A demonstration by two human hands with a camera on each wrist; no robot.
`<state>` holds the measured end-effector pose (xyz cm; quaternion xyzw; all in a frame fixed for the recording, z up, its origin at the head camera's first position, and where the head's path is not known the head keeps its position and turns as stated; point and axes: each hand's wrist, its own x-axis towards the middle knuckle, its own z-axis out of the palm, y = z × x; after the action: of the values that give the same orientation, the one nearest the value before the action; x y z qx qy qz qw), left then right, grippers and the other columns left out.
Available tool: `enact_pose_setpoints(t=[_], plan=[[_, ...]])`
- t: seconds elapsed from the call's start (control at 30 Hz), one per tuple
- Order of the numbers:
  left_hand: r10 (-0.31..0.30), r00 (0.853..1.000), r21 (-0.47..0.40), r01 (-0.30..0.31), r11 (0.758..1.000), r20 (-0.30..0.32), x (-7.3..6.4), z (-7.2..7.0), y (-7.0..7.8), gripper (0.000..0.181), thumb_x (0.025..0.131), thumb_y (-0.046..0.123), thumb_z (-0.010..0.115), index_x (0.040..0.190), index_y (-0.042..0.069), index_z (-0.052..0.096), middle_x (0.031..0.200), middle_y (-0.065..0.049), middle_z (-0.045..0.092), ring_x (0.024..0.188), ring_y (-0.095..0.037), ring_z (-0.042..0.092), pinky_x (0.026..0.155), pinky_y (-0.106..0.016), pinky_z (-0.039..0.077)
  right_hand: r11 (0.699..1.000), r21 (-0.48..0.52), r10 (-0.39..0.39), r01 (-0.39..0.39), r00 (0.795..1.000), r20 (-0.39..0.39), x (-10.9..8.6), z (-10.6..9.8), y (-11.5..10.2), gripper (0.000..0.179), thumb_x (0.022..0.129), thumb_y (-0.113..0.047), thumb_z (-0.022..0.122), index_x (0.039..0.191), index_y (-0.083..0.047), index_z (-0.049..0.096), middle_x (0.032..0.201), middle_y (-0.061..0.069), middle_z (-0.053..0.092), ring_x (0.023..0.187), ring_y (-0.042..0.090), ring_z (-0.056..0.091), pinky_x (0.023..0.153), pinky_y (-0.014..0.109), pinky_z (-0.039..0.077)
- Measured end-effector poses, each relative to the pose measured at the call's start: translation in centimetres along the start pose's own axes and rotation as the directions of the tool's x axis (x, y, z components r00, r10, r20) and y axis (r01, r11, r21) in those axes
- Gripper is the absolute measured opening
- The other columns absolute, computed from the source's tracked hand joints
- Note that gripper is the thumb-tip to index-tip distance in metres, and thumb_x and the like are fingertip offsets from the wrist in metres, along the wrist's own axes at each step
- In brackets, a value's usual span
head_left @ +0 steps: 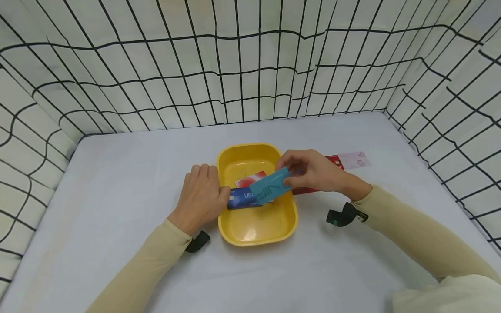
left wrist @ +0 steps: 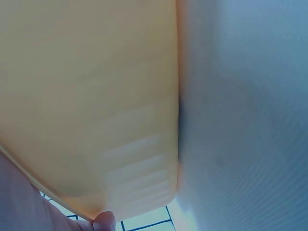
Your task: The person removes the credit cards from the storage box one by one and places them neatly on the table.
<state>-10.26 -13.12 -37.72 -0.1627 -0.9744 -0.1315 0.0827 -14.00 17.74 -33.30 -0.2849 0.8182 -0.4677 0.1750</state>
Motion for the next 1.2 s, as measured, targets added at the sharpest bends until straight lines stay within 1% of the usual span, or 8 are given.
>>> enact_pose_setpoints(t=[0.27, 0.4, 0.6, 0.7, 0.83, 0.97, 1.13, 1.2], plan=[[-0.016, 1.0, 0.007, 0.016, 1.0, 0.021, 0.0, -0.1, 0.2, 0.027, 0.092, 0.026, 0.051, 0.092, -0.001, 0.05, 0.082, -0.013, 0.043, 0.085, -0.031, 0.039, 0.073, -0.037, 0.028, 0.998, 0.04, 0.05, -0.046, 0.994, -0.094, -1.1, -0.8, 0.5, 0.028, 0.089, -0.003, 0.074, 0.116, -0.011, 0.067, 0.112, 0.011, 0.069, 0.094, 0.026, 0.069, 0.089, 0.028, 0.061], [-0.029, 0.999, 0.006, 0.028, 1.0, 0.032, 0.0, -0.2, 0.3, 0.028, 0.093, 0.026, 0.051, 0.094, -0.002, 0.051, 0.083, -0.013, 0.044, 0.086, -0.031, 0.039, 0.074, -0.037, 0.028, 0.998, 0.038, 0.049, -0.044, 0.99, -0.132, -1.6, -1.4, 0.9, 0.027, 0.09, -0.004, 0.074, 0.115, -0.01, 0.066, 0.109, 0.01, 0.067, 0.091, 0.024, 0.068, 0.084, 0.026, 0.06], [-0.05, 0.997, 0.008, 0.05, 0.999, 0.052, 0.1, -0.1, 0.4, 0.03, 0.093, 0.027, 0.05, 0.097, -0.003, 0.051, 0.085, -0.014, 0.044, 0.088, -0.031, 0.039, 0.075, -0.038, 0.029, 0.997, 0.07, 0.049, -0.038, 0.983, -0.174, -2.5, -1.9, 1.1, 0.025, 0.091, -0.006, 0.073, 0.115, -0.008, 0.066, 0.106, 0.005, 0.064, 0.088, 0.023, 0.065, 0.079, 0.024, 0.059], [-0.055, 0.997, 0.012, 0.055, 0.998, 0.058, 0.2, -0.1, 0.3, 0.03, 0.093, 0.027, 0.049, 0.098, -0.003, 0.051, 0.085, -0.014, 0.044, 0.088, -0.031, 0.039, 0.075, -0.038, 0.029, 0.994, 0.099, 0.07, -0.051, 0.979, -0.192, -2.9, -2.2, 1.3, 0.024, 0.091, -0.006, 0.072, 0.114, -0.008, 0.065, 0.102, 0.004, 0.066, 0.087, 0.024, 0.066, 0.08, 0.026, 0.06], [-0.053, 0.997, 0.03, 0.051, 0.998, 0.063, 0.2, -0.2, 0.4, 0.03, 0.093, 0.026, 0.049, 0.097, -0.004, 0.051, 0.085, -0.014, 0.044, 0.088, -0.031, 0.04, 0.074, -0.038, 0.029, 0.991, 0.117, 0.095, -0.071, 0.972, -0.215, -3.4, -2.4, 1.5, 0.025, 0.092, -0.006, 0.072, 0.115, -0.009, 0.065, 0.102, 0.003, 0.069, 0.088, 0.023, 0.068, 0.083, 0.027, 0.061], [-0.051, 0.996, 0.048, 0.047, 0.998, 0.073, 0.3, -0.3, 0.4, 0.031, 0.093, 0.027, 0.049, 0.097, -0.004, 0.051, 0.085, -0.014, 0.044, 0.088, -0.031, 0.04, 0.074, -0.038, 0.03, 0.989, 0.127, 0.099, -0.07, 0.967, -0.236, -3.9, -2.7, 1.7, 0.025, 0.092, -0.006, 0.071, 0.116, -0.008, 0.064, 0.101, 0.0, 0.07, 0.088, 0.021, 0.069, 0.083, 0.026, 0.06], [-0.065, 0.994, 0.044, 0.061, 0.997, 0.087, 0.4, -0.5, 0.5, 0.032, 0.092, 0.027, 0.048, 0.1, -0.005, 0.052, 0.087, -0.015, 0.045, 0.09, -0.032, 0.04, 0.076, -0.039, 0.031, 0.986, 0.149, 0.117, -0.079, 0.956, -0.269, -4.5, -3.1, 1.9, 0.024, 0.093, -0.007, 0.07, 0.116, -0.011, 0.063, 0.098, -0.003, 0.071, 0.087, 0.019, 0.069, 0.082, 0.025, 0.06], [-0.071, 0.993, 0.041, 0.067, 0.997, 0.094, 0.4, -0.5, 0.5, 0.032, 0.092, 0.027, 0.048, 0.1, -0.005, 0.051, 0.087, -0.015, 0.045, 0.09, -0.032, 0.04, 0.076, -0.039, 0.031, 0.986, 0.142, 0.127, -0.089, 0.95, -0.286, -4.7, -3.2, 2.1, 0.024, 0.093, -0.008, 0.071, 0.115, -0.011, 0.063, 0.098, -0.004, 0.071, 0.087, 0.018, 0.069, 0.082, 0.024, 0.06]])
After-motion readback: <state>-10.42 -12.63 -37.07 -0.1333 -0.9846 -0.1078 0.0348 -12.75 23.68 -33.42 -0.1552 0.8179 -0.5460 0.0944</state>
